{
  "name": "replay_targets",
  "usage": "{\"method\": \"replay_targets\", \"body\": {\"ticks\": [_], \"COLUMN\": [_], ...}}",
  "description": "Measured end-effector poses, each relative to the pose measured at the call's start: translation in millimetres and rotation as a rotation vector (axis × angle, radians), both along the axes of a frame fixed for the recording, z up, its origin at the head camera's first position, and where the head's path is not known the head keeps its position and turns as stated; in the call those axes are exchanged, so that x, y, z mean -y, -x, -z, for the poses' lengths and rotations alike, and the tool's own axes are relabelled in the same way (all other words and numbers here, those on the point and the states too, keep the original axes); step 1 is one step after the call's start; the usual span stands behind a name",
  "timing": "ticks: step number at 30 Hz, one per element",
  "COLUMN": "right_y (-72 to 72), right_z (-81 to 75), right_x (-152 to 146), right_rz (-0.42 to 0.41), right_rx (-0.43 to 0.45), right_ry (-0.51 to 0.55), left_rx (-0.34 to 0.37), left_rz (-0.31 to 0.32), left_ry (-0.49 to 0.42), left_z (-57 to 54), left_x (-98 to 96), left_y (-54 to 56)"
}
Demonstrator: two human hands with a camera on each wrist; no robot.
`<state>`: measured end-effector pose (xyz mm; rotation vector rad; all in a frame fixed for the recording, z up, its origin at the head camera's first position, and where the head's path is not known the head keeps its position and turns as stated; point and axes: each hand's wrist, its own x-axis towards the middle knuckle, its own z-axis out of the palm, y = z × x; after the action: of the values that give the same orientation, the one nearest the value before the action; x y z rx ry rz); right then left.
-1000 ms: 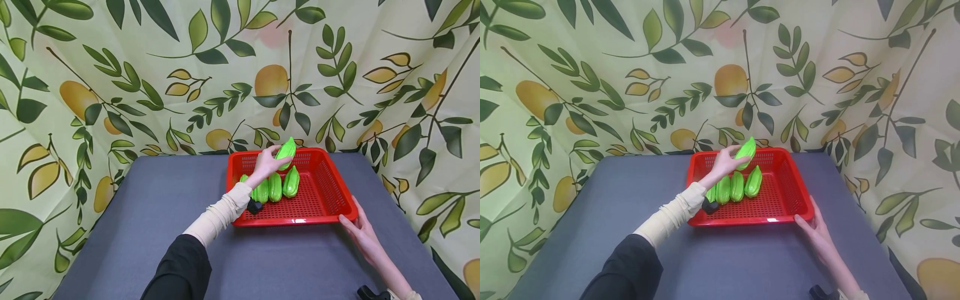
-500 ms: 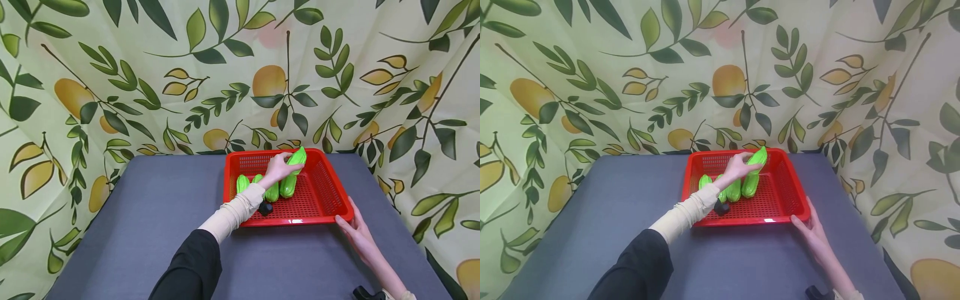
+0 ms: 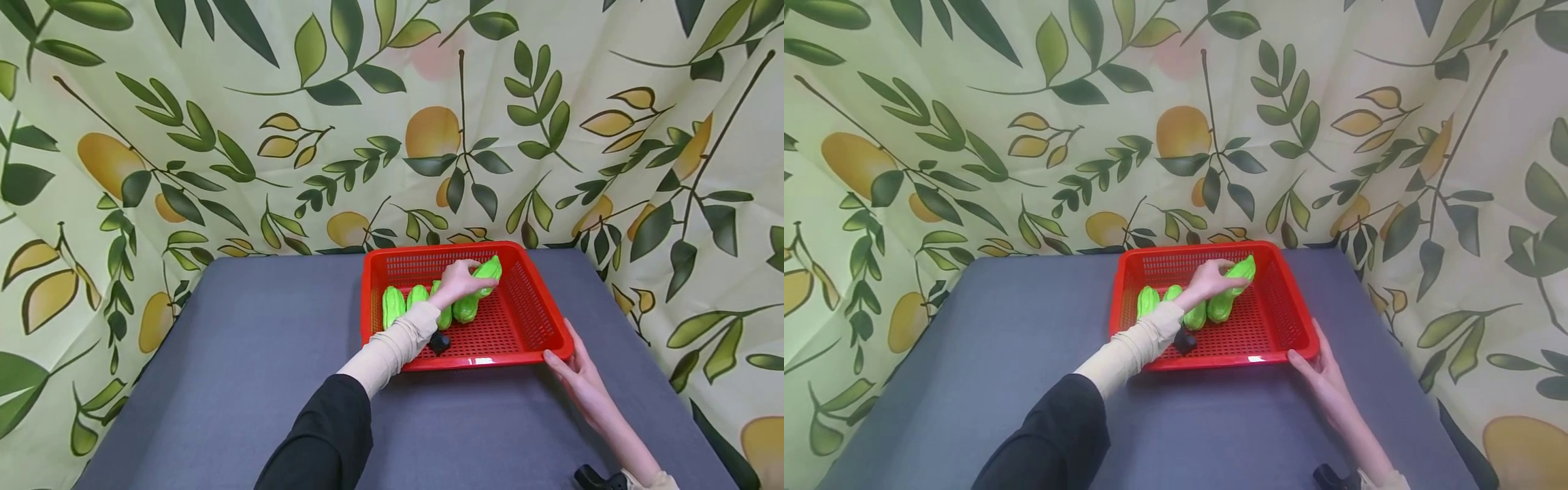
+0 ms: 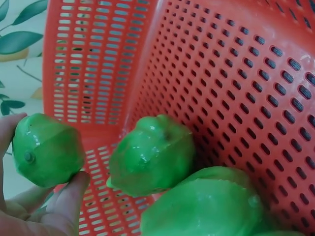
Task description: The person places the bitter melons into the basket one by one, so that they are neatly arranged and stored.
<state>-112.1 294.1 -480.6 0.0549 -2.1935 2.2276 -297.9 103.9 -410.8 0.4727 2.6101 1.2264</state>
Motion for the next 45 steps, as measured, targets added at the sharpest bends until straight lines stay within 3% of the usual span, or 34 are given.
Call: {"method": "replay_targets", "body": {"ticks": [8, 21, 29, 38, 45], "right_y": [-0.8, 0.2, 0.4, 2.7, 1.6], "right_z": [-1.9, 0.7, -0.7, -3.8, -3.1], "right_x": [-0.5, 2.9, 2.2, 3.0, 2.9], "right_rz": [0.013, 0.017, 0.018, 0.012, 0.026], "right_rx": [0.017, 0.017, 0.000, 0.010, 0.024], "right_ry": [-0.011, 0.002, 0.004, 0.002, -0.013], "left_rx": [-0.021, -0.108, -0.163, -0.316, -0.337], "left_rz": [0.005, 0.074, 0.052, 0.061, 0.095], "left_ry": [0.090, 0.164, 0.227, 0.500, 0.580], "left_z": [11.7, 17.7, 22.3, 27.8, 29.5], "left_x": [-12.0, -25.7, -34.5, -43.4, -46.8], "left_y": [1.3, -3.3, -5.3, -8.0, -11.1]}}
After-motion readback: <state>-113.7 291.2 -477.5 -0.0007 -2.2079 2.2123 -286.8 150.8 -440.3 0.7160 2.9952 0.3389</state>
